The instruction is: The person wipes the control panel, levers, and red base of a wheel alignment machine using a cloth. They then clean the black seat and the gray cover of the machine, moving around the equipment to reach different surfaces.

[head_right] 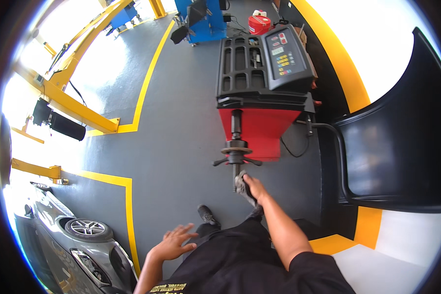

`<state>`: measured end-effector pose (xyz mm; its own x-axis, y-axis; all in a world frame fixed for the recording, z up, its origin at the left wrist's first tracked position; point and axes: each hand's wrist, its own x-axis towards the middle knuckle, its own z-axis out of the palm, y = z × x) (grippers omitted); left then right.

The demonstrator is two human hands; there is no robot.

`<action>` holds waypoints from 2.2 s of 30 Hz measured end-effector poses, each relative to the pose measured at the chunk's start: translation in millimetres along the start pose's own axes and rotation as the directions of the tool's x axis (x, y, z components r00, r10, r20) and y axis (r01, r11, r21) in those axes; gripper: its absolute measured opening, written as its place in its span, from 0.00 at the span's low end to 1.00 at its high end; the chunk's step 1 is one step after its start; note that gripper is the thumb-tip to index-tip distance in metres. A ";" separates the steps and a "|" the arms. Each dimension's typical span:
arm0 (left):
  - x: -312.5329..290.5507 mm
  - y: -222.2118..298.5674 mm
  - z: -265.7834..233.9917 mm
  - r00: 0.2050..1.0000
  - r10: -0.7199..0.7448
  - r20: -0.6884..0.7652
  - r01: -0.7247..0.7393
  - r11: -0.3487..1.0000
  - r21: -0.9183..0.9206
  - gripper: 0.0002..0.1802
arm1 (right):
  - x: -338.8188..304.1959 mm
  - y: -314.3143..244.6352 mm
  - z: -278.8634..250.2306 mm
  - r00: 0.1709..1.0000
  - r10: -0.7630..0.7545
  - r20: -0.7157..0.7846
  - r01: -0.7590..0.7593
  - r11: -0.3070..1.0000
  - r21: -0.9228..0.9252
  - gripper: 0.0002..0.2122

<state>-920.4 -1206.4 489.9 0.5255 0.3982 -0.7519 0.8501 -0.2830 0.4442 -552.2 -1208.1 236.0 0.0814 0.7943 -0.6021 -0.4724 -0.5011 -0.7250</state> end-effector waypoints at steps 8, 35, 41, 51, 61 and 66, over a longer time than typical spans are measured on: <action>-56.2 -253.0 4.1 0.905 -0.407 -0.129 0.200 0.670 -0.715 0.28 | 88.8 -56.4 127.1 0.991 -0.123 -0.052 0.129 0.981 0.143 0.19; 289.4 -357.3 -473.0 0.913 0.053 -0.405 -0.373 -0.293 -0.880 0.28 | 330.7 -339.4 520.0 0.875 0.199 0.441 -0.335 0.907 0.255 0.16; 375.5 -318.0 -600.1 0.740 0.334 -0.584 -0.295 0.941 0.165 0.58 | 446.8 -403.2 503.9 0.974 -0.103 0.202 0.154 0.954 -0.258 0.15; 564.4 -269.3 -830.5 0.854 0.484 -0.188 -0.236 0.038 -0.971 0.26 | 555.2 -529.2 401.9 0.953 -0.138 -0.271 0.121 0.989 -0.079 0.14; 727.9 -79.4 -951.0 0.765 0.495 0.413 0.289 0.309 -0.906 0.32 | 670.0 -610.3 324.3 0.765 -0.408 -0.499 0.282 0.908 -0.311 0.27; 779.4 23.7 -975.0 0.847 0.290 0.445 0.218 0.574 -0.789 0.31 | 694.8 -688.6 291.1 0.769 -0.405 -0.494 0.191 0.884 -0.426 0.36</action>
<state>-455.7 -52.0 389.4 0.6756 -0.1334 -0.7251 0.6312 0.6129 0.4753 -425.7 -211.2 414.3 0.6876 0.6441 -0.3352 -0.0283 -0.4375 -0.8988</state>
